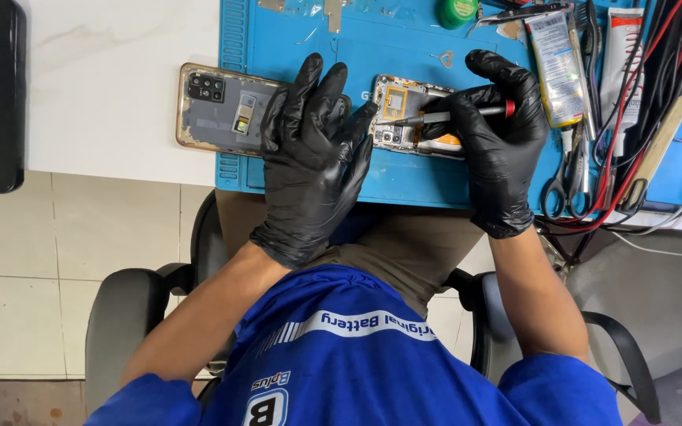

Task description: Technician disassembling or reassembling a mobile phone using a precision screwdriver on a repair bench.

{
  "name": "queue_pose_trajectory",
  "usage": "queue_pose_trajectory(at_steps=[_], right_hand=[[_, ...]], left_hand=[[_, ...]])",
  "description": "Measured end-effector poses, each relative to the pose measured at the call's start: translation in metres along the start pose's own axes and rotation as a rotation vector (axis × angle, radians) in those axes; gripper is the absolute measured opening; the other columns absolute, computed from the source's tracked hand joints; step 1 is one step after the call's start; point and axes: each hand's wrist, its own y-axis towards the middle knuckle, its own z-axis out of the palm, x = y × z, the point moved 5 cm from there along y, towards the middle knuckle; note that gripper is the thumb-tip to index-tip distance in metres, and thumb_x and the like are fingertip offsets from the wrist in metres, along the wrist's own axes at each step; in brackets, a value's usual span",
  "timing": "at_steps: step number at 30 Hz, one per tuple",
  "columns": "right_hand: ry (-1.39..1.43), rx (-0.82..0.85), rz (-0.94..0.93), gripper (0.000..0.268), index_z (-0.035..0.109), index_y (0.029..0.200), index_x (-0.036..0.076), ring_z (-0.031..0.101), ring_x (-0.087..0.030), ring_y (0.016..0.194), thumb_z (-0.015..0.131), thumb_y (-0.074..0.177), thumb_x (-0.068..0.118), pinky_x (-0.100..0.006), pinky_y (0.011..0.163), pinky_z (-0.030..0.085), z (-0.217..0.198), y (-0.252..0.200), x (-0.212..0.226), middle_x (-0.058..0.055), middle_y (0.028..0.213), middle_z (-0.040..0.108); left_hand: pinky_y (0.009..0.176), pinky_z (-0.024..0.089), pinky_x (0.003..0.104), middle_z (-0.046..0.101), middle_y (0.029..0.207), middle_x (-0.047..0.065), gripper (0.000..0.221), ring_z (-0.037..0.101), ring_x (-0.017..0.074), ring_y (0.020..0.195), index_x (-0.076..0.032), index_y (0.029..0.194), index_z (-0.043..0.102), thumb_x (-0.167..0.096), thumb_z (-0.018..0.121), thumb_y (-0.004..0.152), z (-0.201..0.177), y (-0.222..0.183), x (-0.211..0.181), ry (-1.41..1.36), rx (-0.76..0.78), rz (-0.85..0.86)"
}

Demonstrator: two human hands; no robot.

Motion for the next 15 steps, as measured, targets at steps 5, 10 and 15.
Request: queue_pose_trajectory(at_steps=[5,10,15], right_hand=[[0.050,-0.048,-0.016,0.033,0.063,0.142,0.006,0.073,-0.021,0.111,0.073,0.112,-0.003,-0.039,0.109,0.065,-0.0042,-0.0006,-0.0056,-0.018,0.149,0.067],[0.025,-0.068,-0.031,0.033,0.065,0.142,0.007,0.070,-0.019,0.112,0.076,0.113,-0.001,-0.037,0.110,0.063,-0.0052,-0.0001,-0.0063,-0.014,0.149,0.067],[0.063,-0.073,-0.029,0.033,0.065,0.141,0.008,0.070,-0.019,0.111,0.074,0.111,-0.004,-0.037,0.109,0.065,-0.0046,0.0018,-0.0074,-0.015,0.146,0.069]], left_hand=[[0.133,0.035,0.057,0.053,0.167,0.020,0.040,0.043,0.0396,0.160,-0.024,0.157,0.059,-0.025,0.076,0.121,0.0040,0.0014,-0.0031,0.017,0.021,-0.002],[0.133,0.033,0.056,0.052,0.167,0.020,0.039,0.041,0.0390,0.160,-0.021,0.158,0.061,-0.026,0.072,0.122,0.0053,-0.0001,-0.0035,0.044,0.044,-0.020],[0.133,0.030,0.055,0.050,0.168,0.019,0.038,0.039,0.0382,0.160,-0.018,0.159,0.063,-0.027,0.067,0.123,0.0077,0.0010,-0.0027,0.071,0.074,-0.042]])
